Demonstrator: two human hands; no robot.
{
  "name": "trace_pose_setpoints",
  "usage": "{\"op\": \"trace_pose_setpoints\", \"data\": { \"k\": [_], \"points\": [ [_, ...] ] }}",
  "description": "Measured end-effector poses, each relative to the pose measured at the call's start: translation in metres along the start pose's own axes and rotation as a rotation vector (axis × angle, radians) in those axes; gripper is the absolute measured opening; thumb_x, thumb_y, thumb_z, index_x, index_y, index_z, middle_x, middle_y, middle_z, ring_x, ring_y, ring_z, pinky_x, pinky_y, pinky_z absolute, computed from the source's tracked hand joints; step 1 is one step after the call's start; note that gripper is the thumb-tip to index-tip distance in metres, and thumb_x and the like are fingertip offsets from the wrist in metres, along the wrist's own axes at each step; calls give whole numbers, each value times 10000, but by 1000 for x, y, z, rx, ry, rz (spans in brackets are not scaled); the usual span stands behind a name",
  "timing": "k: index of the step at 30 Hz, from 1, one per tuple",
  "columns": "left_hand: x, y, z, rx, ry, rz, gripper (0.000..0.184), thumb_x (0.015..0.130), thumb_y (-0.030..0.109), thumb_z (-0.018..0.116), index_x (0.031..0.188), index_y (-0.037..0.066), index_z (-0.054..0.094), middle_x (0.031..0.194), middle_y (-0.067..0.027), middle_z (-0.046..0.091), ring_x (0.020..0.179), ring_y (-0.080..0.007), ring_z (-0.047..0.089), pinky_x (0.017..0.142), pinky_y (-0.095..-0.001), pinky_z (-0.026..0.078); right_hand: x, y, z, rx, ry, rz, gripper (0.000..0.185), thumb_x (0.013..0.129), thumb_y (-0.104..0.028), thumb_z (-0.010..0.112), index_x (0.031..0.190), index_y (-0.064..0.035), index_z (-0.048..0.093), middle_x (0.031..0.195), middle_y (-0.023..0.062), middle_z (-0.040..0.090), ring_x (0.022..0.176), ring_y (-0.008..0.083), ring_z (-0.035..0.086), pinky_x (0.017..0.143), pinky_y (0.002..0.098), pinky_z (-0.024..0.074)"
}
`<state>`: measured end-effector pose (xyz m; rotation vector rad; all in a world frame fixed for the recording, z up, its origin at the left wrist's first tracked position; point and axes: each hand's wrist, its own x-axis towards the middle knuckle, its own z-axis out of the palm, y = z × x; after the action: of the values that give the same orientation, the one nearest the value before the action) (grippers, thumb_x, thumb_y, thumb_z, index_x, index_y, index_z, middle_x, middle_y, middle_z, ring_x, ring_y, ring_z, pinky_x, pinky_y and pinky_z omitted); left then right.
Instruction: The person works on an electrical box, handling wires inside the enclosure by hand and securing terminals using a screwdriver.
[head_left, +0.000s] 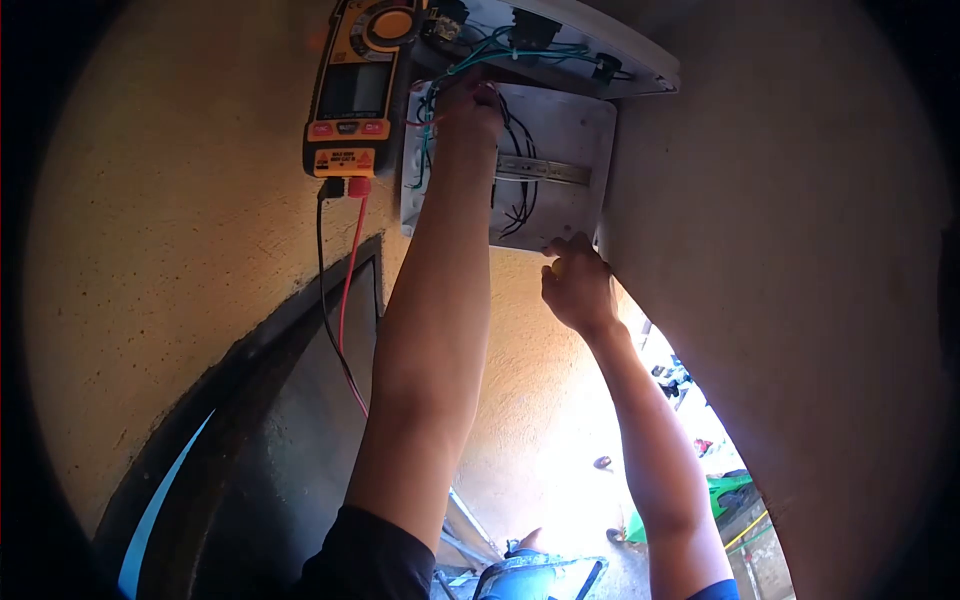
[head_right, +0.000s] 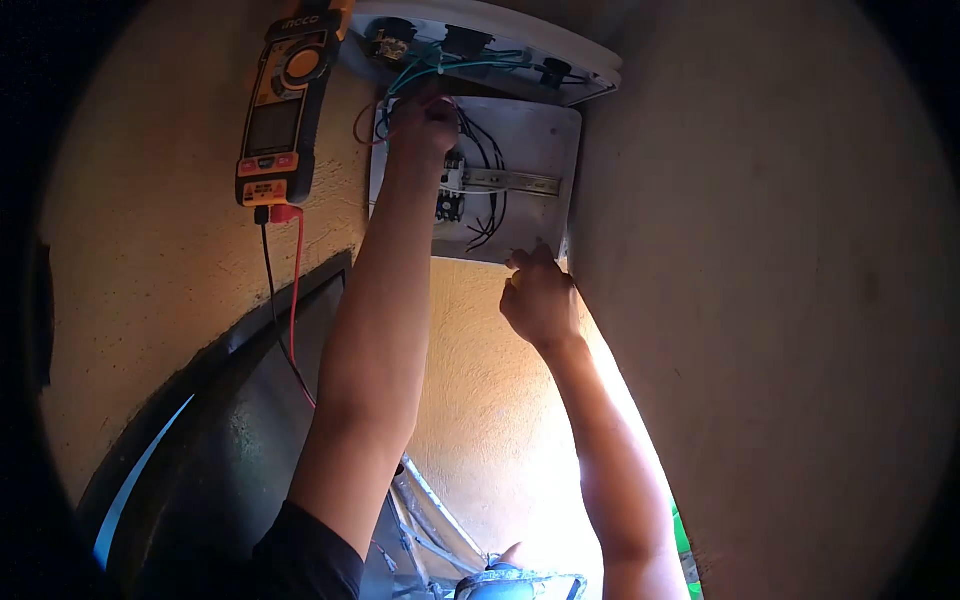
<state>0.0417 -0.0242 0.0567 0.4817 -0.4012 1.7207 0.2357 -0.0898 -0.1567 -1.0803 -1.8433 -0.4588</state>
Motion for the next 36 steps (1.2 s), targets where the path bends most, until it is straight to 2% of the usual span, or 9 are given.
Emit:
{"op": "trace_pose_setpoints", "data": {
  "k": [7, 13, 18, 20, 22, 24, 25, 30, 36],
  "points": [
    [-1, -2, -2, 79, -122, 82, 182, 943, 3, 619, 957, 159, 711, 857, 3, 707, 595, -98, 543, 463, -188, 404, 8, -113, -85, 240, 657, -283, 740, 881, -32, 680, 1569, -124, 424, 1206, 247, 662, 972, 408, 694, 841, 468, 568],
    [16, 21, 0, 79, 52, -194, 180, 906, -6, 660, 915, 165, 714, 736, 33, 618, 541, -83, 501, 404, -194, 355, 71, -131, -118, -63, 441, 11, 899, 861, -62, 649, 1650, -216, 244, 961, 214, 730, 846, 424, 711, 792, 488, 577],
    [24, 12, -36, 70, 7, 40, 146, 923, -21, 664, 902, 121, 640, 787, -28, 634, 536, -81, 504, 391, -163, 336, 91, -127, -112, -77, 506, -81, 824, 842, -106, 676, 1592, -188, 344, 893, 206, 724, 805, 419, 721, 776, 490, 579],
    [52, 3, -72, 315, -273, 163, 99, 927, 27, 678, 929, 122, 656, 839, -43, 665, 593, -114, 541, 489, -205, 433, 97, -133, -109, -65, 482, -111, 867, 814, -87, 686, 1592, -143, 307, 881, 223, 717, 809, 431, 726, 757, 494, 592],
    [35, -2, -69, 533, -83, 158, 38, 952, 116, 662, 971, 95, 688, 858, -80, 677, 697, -176, 601, 674, -328, 534, 97, -135, -106, -47, 457, -131, 912, 786, -67, 697, 1591, -98, 269, 868, 240, 709, 813, 443, 731, 739, 499, 605],
    [3, -3, -79, 1665, -296, 1088, 185, 966, 180, 593, 1066, 66, 699, 913, -150, 706, 866, -262, 686, 861, -421, 533, 93, -134, -110, -53, 435, -138, 887, 782, -78, 701, 1570, -79, 293, 853, 240, 711, 804, 438, 732, 726, 497, 608],
    [-8, -3, -73, 1721, -102, 830, 275, 952, 217, 534, 1110, 52, 688, 997, -198, 719, 965, -335, 713, 879, -440, 538, 91, -133, -113, -56, 421, -149, 863, 778, -88, 704, 1549, -60, 318, 838, 240, 713, 794, 432, 733, 714, 495, 611],
    [-32, 20, -52, 2181, -263, 915, 257, 914, 193, 577, 1101, 69, 703, 977, -152, 746, 934, -323, 722, 858, -433, 543, 93, -118, -119, -30, 463, -227, 773, 761, -97, 715, 1471, -29, 417, 808, 233, 718, 793, 424, 736, 709, 481, 620],
    [-30, 14, -54, 1418, -395, 342, 78, 862, 50, 674, 925, 47, 719, 866, -71, 715, 869, -165, 662, 858, -320, 494, 85, -126, -132, 258, 415, -167, 540, 815, -58, 657, 1349, -18, 588, 749, 204, 694, 680, 338, 686, 650, 419, 567]
  ]
}}
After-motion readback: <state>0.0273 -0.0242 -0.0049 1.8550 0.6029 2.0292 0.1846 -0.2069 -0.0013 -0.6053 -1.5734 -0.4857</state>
